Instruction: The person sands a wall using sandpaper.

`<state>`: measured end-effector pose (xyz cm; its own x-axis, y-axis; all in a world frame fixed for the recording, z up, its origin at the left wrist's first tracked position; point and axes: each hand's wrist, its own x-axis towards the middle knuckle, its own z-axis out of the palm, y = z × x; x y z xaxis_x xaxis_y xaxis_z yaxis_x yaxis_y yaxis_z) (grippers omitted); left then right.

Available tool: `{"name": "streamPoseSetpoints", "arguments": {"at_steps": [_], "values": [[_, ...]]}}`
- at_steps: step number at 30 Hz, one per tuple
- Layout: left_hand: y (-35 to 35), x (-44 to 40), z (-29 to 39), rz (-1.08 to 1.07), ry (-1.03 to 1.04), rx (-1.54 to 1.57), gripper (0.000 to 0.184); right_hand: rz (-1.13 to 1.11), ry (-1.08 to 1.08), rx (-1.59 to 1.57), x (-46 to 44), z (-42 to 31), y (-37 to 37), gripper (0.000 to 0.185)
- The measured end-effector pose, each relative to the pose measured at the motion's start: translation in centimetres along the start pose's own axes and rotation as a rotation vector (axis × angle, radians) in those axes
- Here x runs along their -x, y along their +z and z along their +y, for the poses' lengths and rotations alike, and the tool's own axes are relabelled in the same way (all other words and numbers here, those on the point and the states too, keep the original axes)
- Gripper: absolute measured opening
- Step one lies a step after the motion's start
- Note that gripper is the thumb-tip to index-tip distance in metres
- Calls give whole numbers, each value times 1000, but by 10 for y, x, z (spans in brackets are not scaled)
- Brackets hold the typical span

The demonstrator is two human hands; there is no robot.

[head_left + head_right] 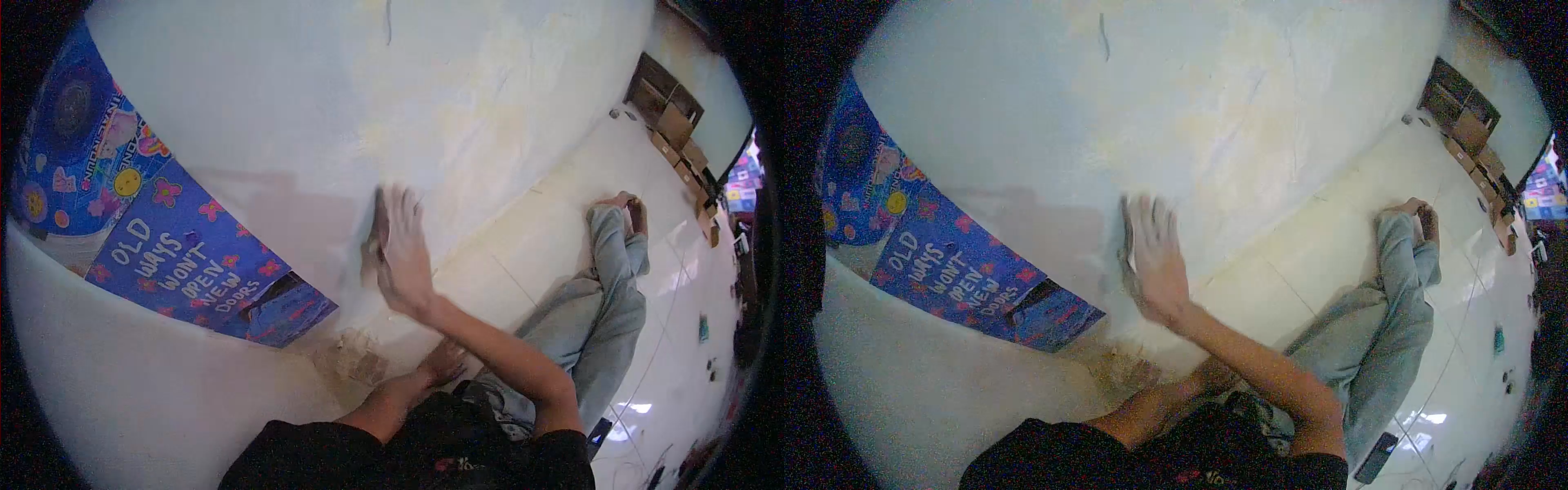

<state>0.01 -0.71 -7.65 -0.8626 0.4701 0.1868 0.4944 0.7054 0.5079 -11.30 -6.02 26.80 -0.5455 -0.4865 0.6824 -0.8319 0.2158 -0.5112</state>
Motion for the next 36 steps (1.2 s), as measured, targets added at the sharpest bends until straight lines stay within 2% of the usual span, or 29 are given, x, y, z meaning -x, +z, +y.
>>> {"name": "streamPoseSetpoints", "arguments": {"at_steps": [2, 3, 6, 7, 8, 9, 10, 11, 12, 14, 15, 18, 19, 20, 22, 23, 24, 26, 27, 30, 32, 33, 34, 36], "values": [[-29, -4, 16, -3, 27, -74, 52, 248, -36, -14, -54, 12, -20, 73], [-40, -4, 22, -9, 35, -110, 52, 374, 21, -142, -85, 14, -37, 72], [-57, -7, 35, -129, -43, -149, 51, 370, 67, -108, -78, 4, -35, 67], [-67, -12, 39, -121, -131, 27, 52, 278, 101, -64, -54, 4, -18, 67], [-65, -13, 34, -124, -120, 17, 52, 98, 91, 1, -21, 7, 3, 69], [-56, -11, 27, -92, -126, 144, 53, -17, 80, -42, 5, 1, 15, 69], [-35, -6, 19, -59, -137, 277, 54, -33, 44, 8, 17, -4, 16, 75], [17, -5, -3, 30, -194, 405, 55, -3, 40, 46, 10, -1, 14, 74], [-4, -11, 7, 43, -193, 406, 55, 24, 28, 82, -4, 5, 11, 73], [-74, -11, 37, -145, -119, 149, 54, 226, -23, 88, -58, 16, -23, 71], [-73, -9, 37, -152, -136, 159, 54, 216, -11, 74, -67, 15, -31, 71], [-61, -8, 31, 91, -19, 188, 50, 359, -18, -17, -56, 10, -26, 70], [-69, -13, 32, 89, -14, 179, 50, 172, -15, 29, -25, 11, -9, 70], [-81, -21, 37, 33, -106, 300, 48, -16, -16, 79, -7, 10, 1, 70], [-88, -32, 51, -71, -309, 563, 44, -11, -19, 58, 3, 3, 6, 70], [-12, -14, 6, 183, -2, 151, 48, -6, -21, 31, 3, 2, 8, 70], [-28, -15, 13, 195, -6, 147, 48, 69, -26, 52, -12, 7, 6, 69], [-80, -10, 40, -64, -41, 0, 48, 251, -91, 37, -62, 10, -25, 64], [-81, -13, 37, -69, -50, 3, 48, 364, -57, -21, -85, 10, -40, 61], [-37, -11, 27, -122, -79, 59, 49, 353, -60, -64, -68, 1, -28, 61], [12, -11, 1, -5, -201, 460, 50, 45, 33, 22, -17, 0, 1, 68], [2, -15, 10, 59, -197, 880, 51, -22, -7, 14, 7, -3, 8, 72], [-19, -20, 27, 61, -198, 885, 51, -27, -6, 15, 6, -4, 9, 72], [-69, -38, 45, -215, -368, 1152, 39, 62, 8, 85, -12, 1, 8, 72]]}}
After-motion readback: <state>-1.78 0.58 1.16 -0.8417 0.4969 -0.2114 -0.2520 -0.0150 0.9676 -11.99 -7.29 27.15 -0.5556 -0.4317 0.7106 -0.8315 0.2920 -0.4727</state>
